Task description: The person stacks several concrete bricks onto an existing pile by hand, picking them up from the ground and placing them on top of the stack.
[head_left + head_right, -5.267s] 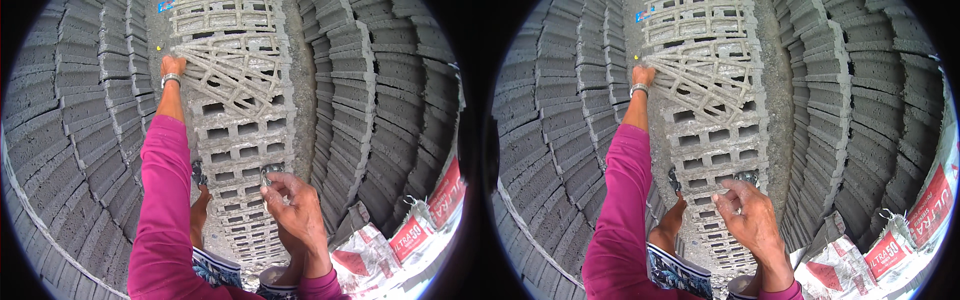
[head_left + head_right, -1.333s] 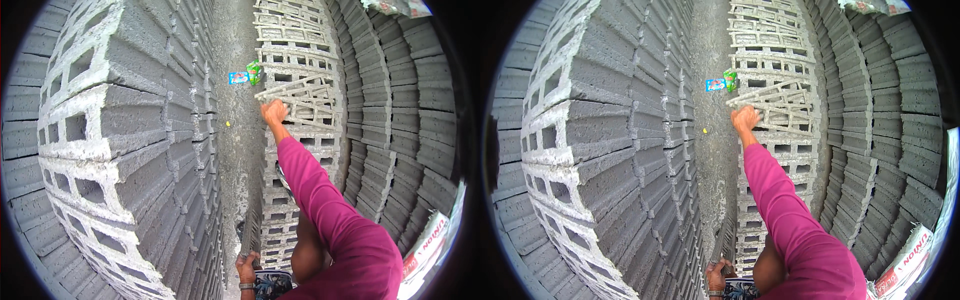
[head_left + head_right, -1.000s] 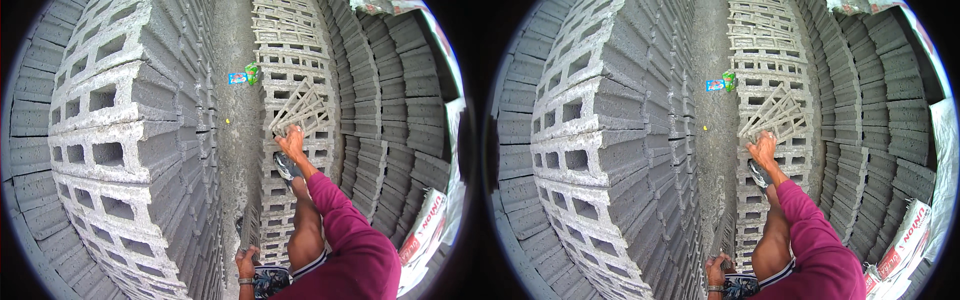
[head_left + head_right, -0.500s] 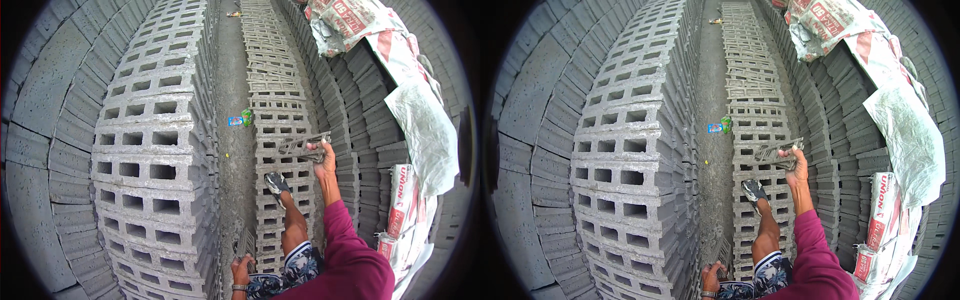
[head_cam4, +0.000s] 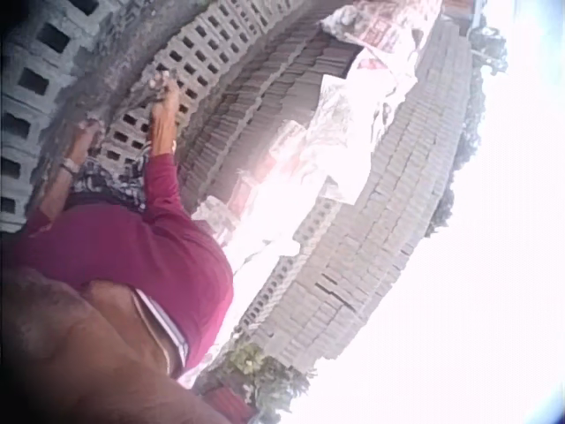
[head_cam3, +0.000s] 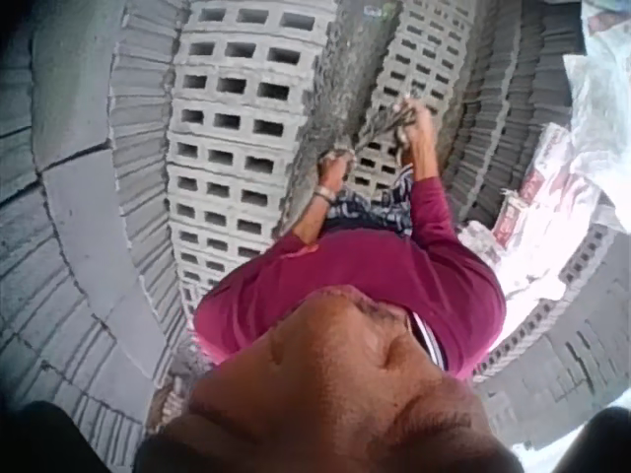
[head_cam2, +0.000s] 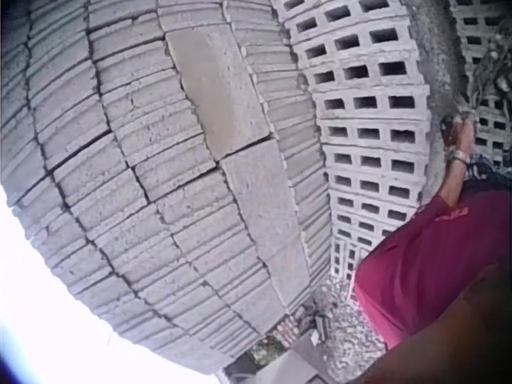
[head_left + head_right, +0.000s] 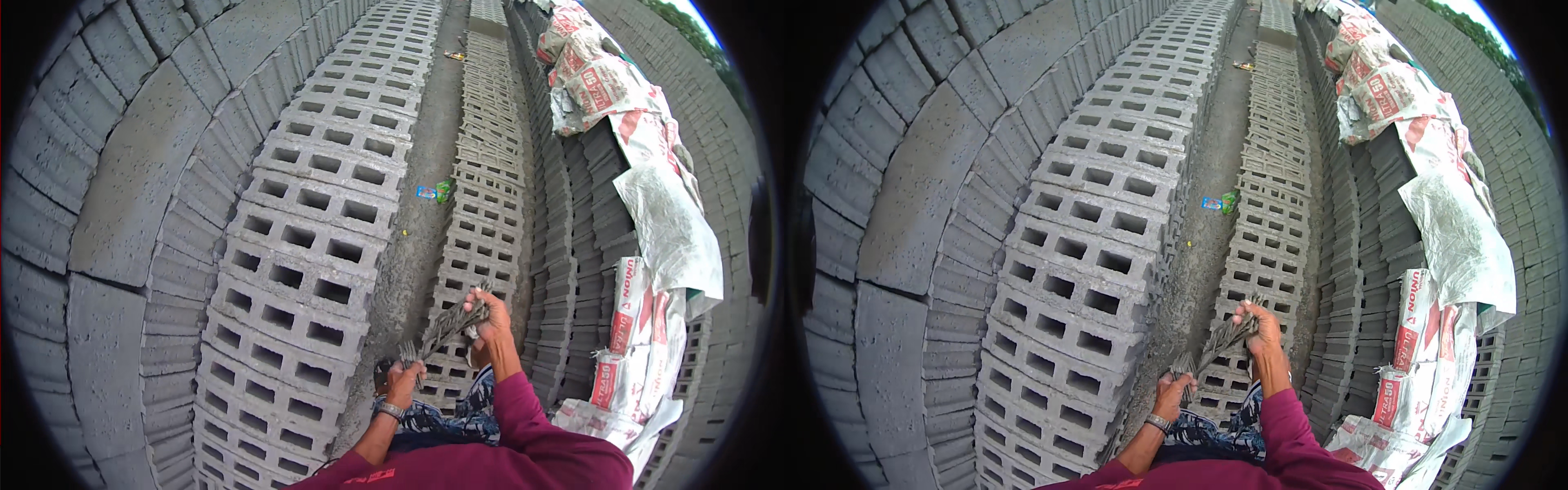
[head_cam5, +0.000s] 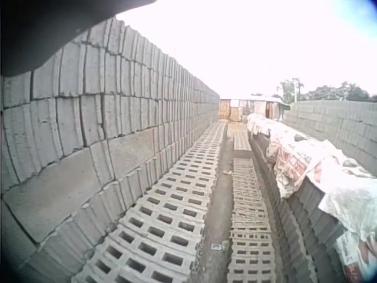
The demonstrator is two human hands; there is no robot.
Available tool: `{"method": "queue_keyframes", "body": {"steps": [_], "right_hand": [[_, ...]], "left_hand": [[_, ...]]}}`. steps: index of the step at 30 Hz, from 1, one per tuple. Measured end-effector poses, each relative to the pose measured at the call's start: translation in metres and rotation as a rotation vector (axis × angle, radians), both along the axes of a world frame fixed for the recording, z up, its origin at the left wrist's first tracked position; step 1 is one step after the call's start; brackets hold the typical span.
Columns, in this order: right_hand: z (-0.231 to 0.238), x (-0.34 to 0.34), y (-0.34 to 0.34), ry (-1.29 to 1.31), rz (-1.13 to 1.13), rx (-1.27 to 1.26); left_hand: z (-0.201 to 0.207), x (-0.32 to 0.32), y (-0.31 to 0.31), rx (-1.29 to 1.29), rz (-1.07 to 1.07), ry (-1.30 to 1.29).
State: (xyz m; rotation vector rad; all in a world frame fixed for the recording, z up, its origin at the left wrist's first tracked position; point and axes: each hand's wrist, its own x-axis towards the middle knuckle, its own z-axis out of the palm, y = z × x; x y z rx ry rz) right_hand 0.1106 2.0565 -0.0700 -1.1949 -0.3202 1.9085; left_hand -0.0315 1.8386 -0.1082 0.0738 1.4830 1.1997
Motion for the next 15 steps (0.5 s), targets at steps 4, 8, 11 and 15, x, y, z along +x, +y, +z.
{"method": "queue_keyframes", "body": {"steps": [4,8,11,15], "right_hand": [[-0.017,0.019,-0.045,0.019,0.077,-0.052],[-0.028,0.038,-0.048,0.008,0.158,-0.062],[-0.044,0.078,-0.067,0.023,0.276,-0.08],[-0.028,0.115,-0.077,-0.162,0.412,-0.08]], "left_hand": [[0.008,0.003,-0.022,-0.032,-0.013,0.039],[-0.012,0.019,-0.054,-0.045,0.108,0.039],[0.003,0.037,-0.081,-0.16,0.165,0.07],[0.016,0.067,-0.117,-0.143,0.371,0.091]]}}
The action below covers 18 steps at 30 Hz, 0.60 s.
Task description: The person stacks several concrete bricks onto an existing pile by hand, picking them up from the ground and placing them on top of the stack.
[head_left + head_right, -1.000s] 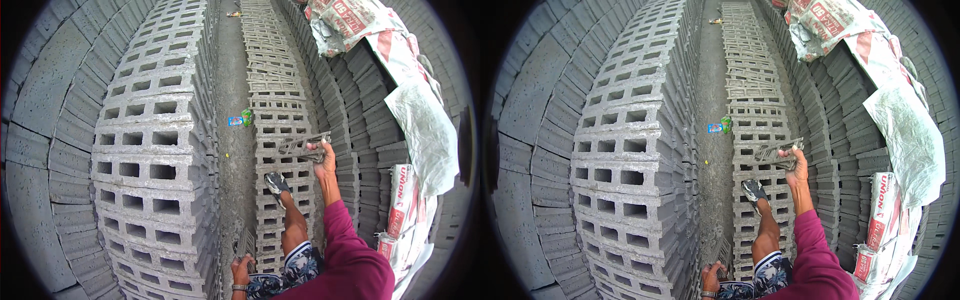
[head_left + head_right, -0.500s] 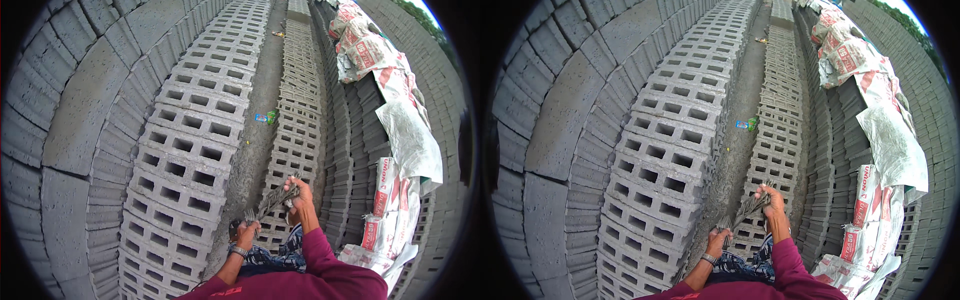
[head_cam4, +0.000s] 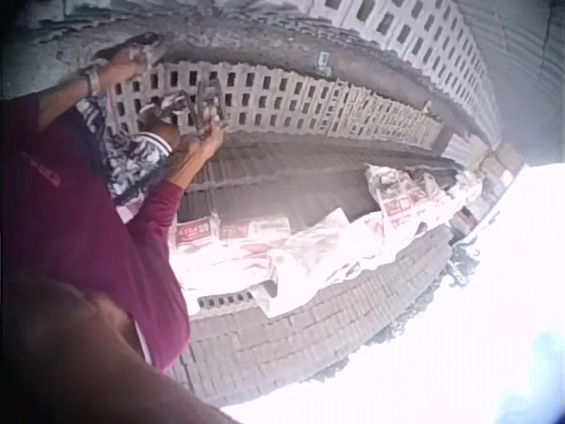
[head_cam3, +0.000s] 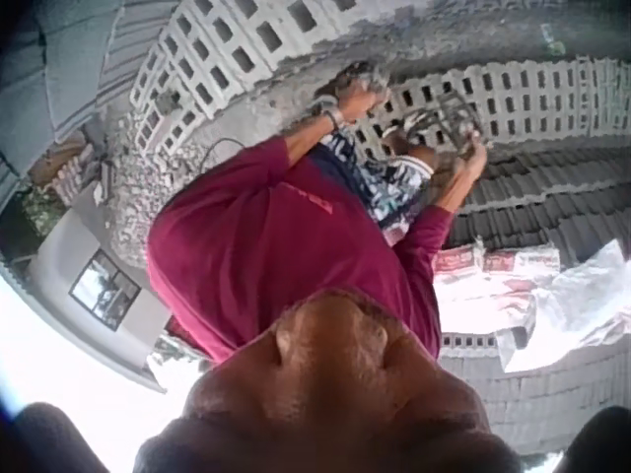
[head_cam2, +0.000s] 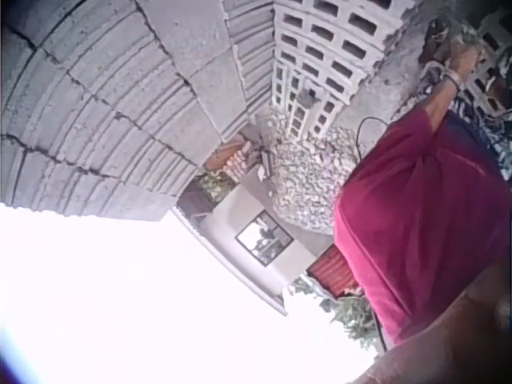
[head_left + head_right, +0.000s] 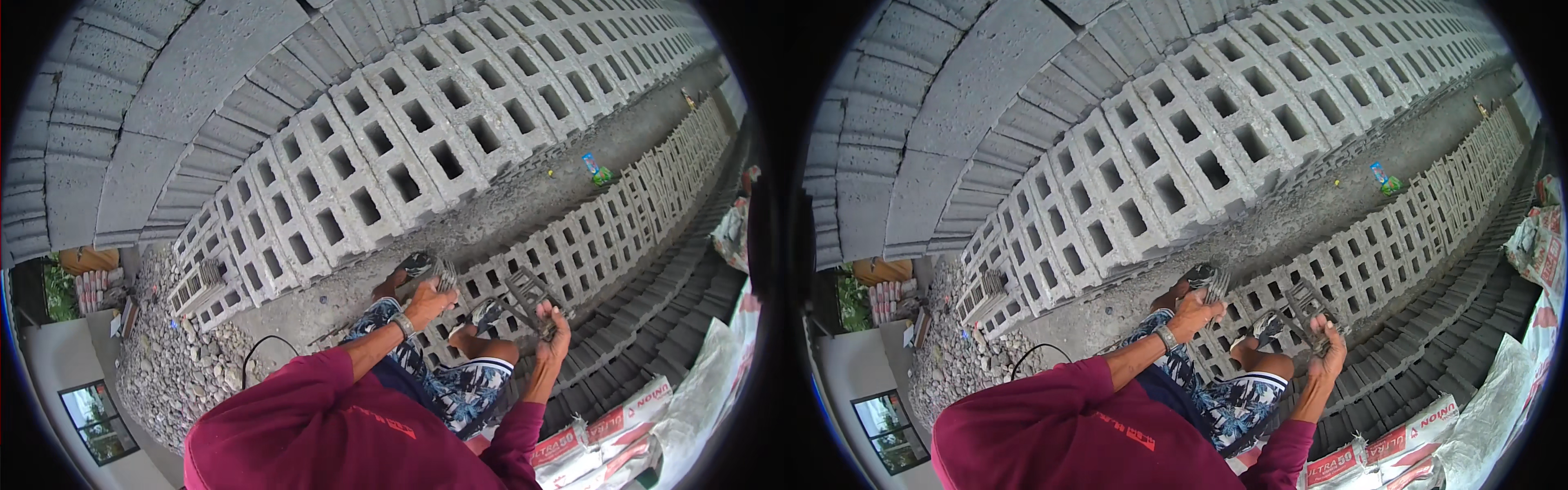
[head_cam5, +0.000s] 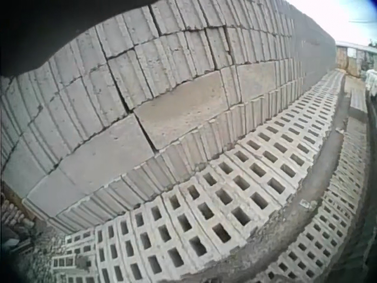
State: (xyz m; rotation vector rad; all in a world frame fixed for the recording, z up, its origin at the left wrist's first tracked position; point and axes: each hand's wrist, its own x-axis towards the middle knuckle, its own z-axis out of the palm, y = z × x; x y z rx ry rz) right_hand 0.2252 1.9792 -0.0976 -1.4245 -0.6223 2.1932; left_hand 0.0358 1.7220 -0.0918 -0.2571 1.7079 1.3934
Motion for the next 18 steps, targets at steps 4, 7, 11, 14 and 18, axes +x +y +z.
{"method": "queue_keyframes", "body": {"steps": [4,7,11,14,18], "right_hand": [[-0.008,0.057,-0.003,-0.127,-0.007,0.081],[-0.003,0.086,-0.019,-0.108,-0.034,0.206],[0.03,0.118,-0.06,-0.127,-0.247,0.347],[0.074,0.157,-0.098,-0.109,-0.398,0.458],[0.146,0.112,-0.188,0.015,-0.371,0.483]], "left_hand": [[0.036,-0.01,-0.033,-0.005,-0.139,0.016],[0.025,-0.016,-0.067,0.066,-0.177,0.013],[0.024,-0.033,-0.121,0.211,-0.35,0.074],[0.029,-0.04,-0.171,0.235,-0.52,0.084],[0.008,-0.013,-0.227,0.245,-0.458,0.362]]}}
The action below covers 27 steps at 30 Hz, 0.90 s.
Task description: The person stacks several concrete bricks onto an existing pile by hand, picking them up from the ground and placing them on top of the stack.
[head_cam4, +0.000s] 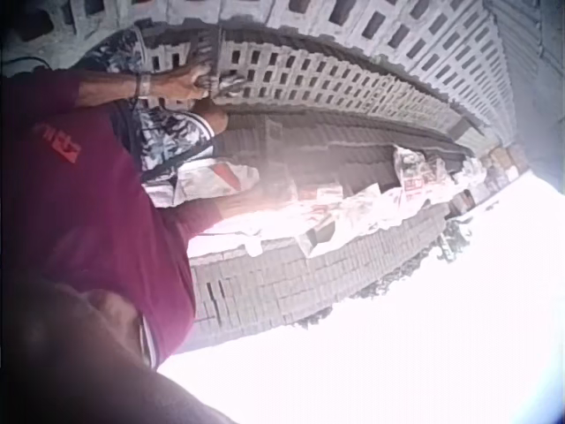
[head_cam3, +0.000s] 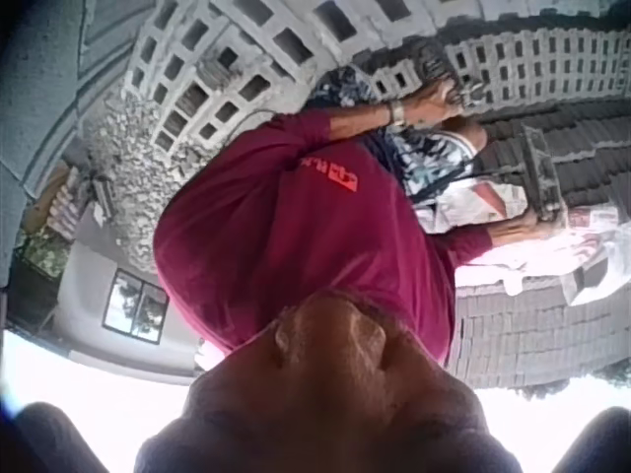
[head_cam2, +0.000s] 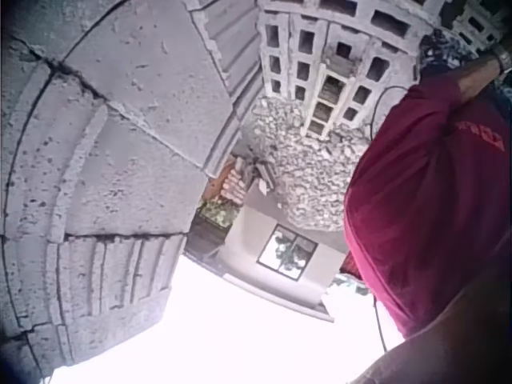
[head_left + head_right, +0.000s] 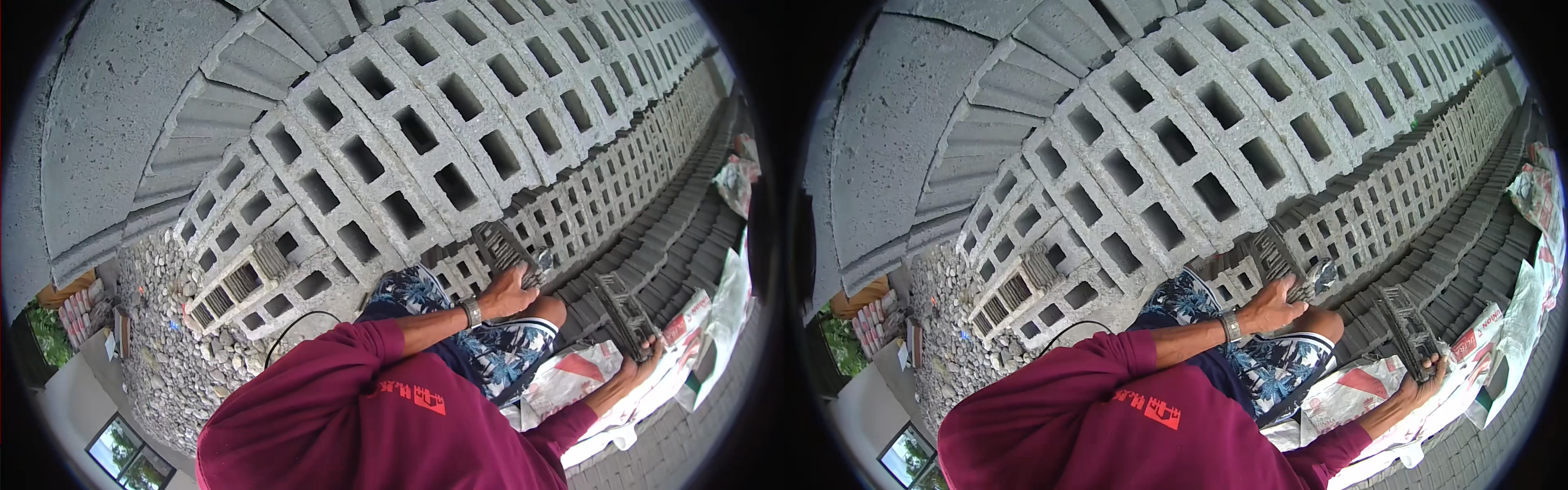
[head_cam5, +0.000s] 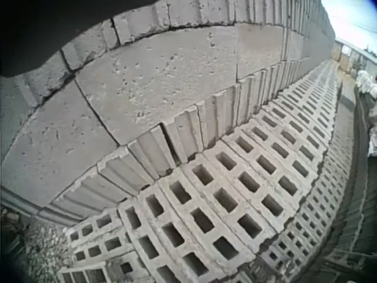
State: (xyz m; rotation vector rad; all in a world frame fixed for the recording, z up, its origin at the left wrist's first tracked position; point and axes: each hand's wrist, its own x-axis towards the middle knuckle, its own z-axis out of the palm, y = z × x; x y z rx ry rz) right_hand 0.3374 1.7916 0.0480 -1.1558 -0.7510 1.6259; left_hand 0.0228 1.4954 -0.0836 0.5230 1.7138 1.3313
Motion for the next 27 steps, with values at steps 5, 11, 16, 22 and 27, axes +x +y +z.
{"method": "queue_keyframes", "body": {"steps": [5,11,16,22,27], "right_hand": [[0.014,-0.042,-0.082,-0.141,-0.062,0.036],[-0.035,-0.076,-0.16,-0.149,-0.079,-0.103],[-0.085,-0.059,-0.24,-0.054,-0.1,-0.2],[-0.054,-0.05,-0.405,0.085,-0.107,-0.167],[-0.03,0.016,-0.554,0.113,-0.137,-0.09]], "left_hand": [[0.015,-0.02,-0.063,-0.112,-0.22,-0.254],[0.005,-0.007,-0.143,-0.062,-0.177,-0.467],[0.008,0.012,-0.188,-0.075,-0.109,-0.49],[-0.004,0.062,-0.255,-0.021,-0.055,-0.447],[0.011,0.117,-0.336,0.119,0.024,-0.471]]}}
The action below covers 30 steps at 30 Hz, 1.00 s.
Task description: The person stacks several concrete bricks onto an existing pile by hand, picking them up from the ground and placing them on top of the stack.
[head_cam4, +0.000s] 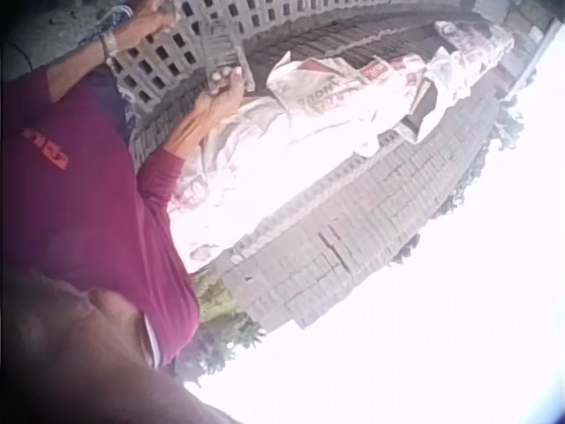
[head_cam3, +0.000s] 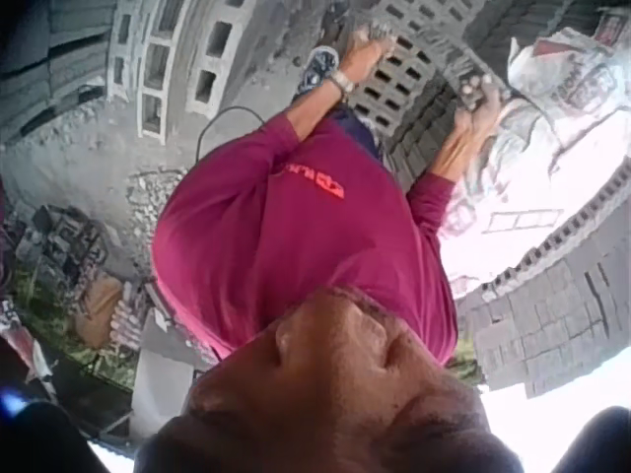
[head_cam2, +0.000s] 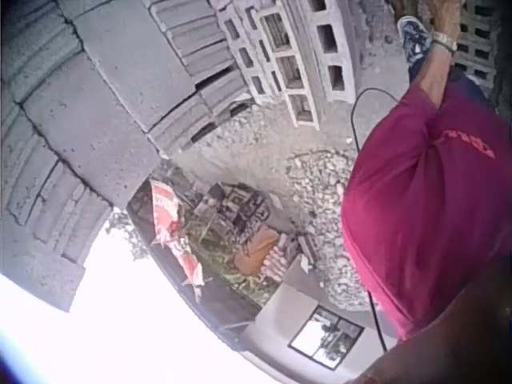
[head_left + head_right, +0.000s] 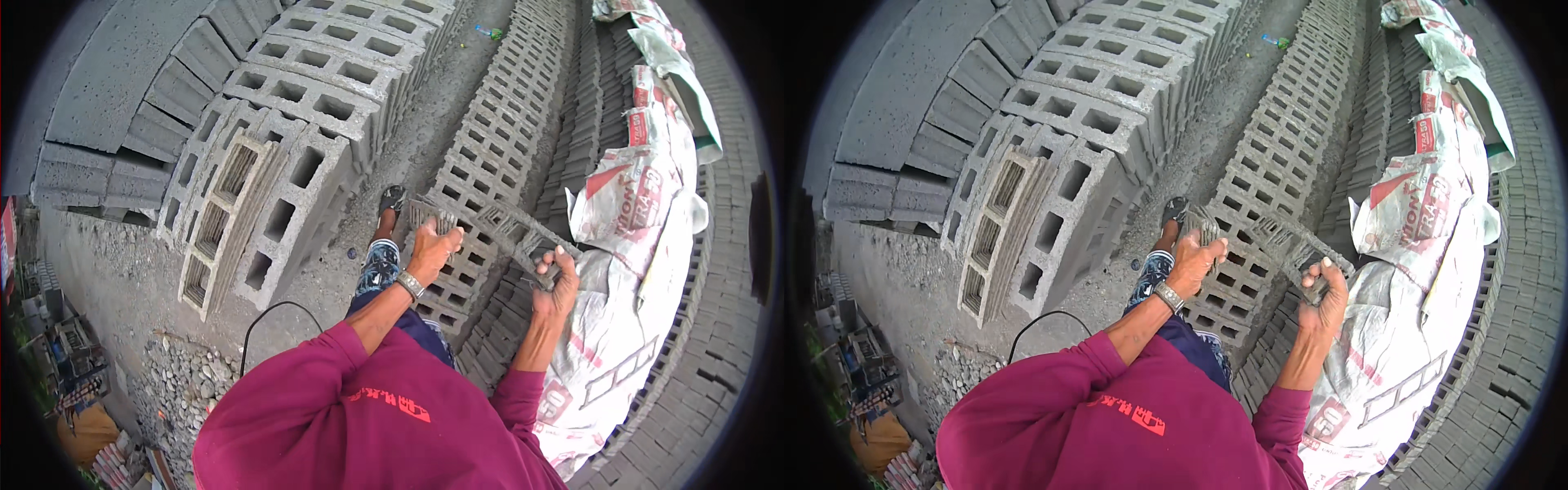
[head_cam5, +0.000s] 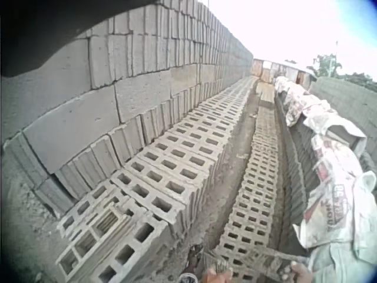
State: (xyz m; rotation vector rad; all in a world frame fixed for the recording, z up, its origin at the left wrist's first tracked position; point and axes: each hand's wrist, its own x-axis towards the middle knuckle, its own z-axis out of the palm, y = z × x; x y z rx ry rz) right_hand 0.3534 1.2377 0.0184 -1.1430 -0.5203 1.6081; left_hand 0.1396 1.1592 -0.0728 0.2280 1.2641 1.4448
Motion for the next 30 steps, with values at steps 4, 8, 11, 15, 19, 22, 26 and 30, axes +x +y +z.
{"method": "queue_keyframes", "body": {"steps": [4,8,11,15,19,22,26,30], "right_hand": [[-0.005,0.043,-0.075,-0.108,-0.02,-0.049],[-0.032,0.07,-0.154,-0.171,0.038,-0.088],[-0.049,0.073,-0.212,-0.198,0.11,-0.116],[-0.058,0.072,-0.264,-0.266,0.156,-0.208],[-0.078,0.077,-0.289,-0.318,0.168,-0.261],[-0.089,0.093,-0.288,-0.338,0.07,-0.311],[-0.078,0.115,-0.263,-0.299,0.046,-0.249],[-0.006,0.15,-0.207,-0.35,0.071,-0.02]], "left_hand": [[0.012,0.034,-0.069,0.069,0.023,-0.037],[0.023,0.052,-0.136,0.053,0.025,-0.082],[0.003,0.045,-0.198,0.039,0.062,-0.102],[-0.016,0.02,-0.282,-0.129,0.103,-0.117],[-0.026,-0.02,-0.38,-0.415,0.207,-0.107],[-0.066,-0.05,-0.478,-0.439,0.327,0.001],[-0.077,-0.101,-0.604,-0.508,0.647,0.044],[-0.054,-0.143,-0.709,-0.661,0.856,0.234]]}}
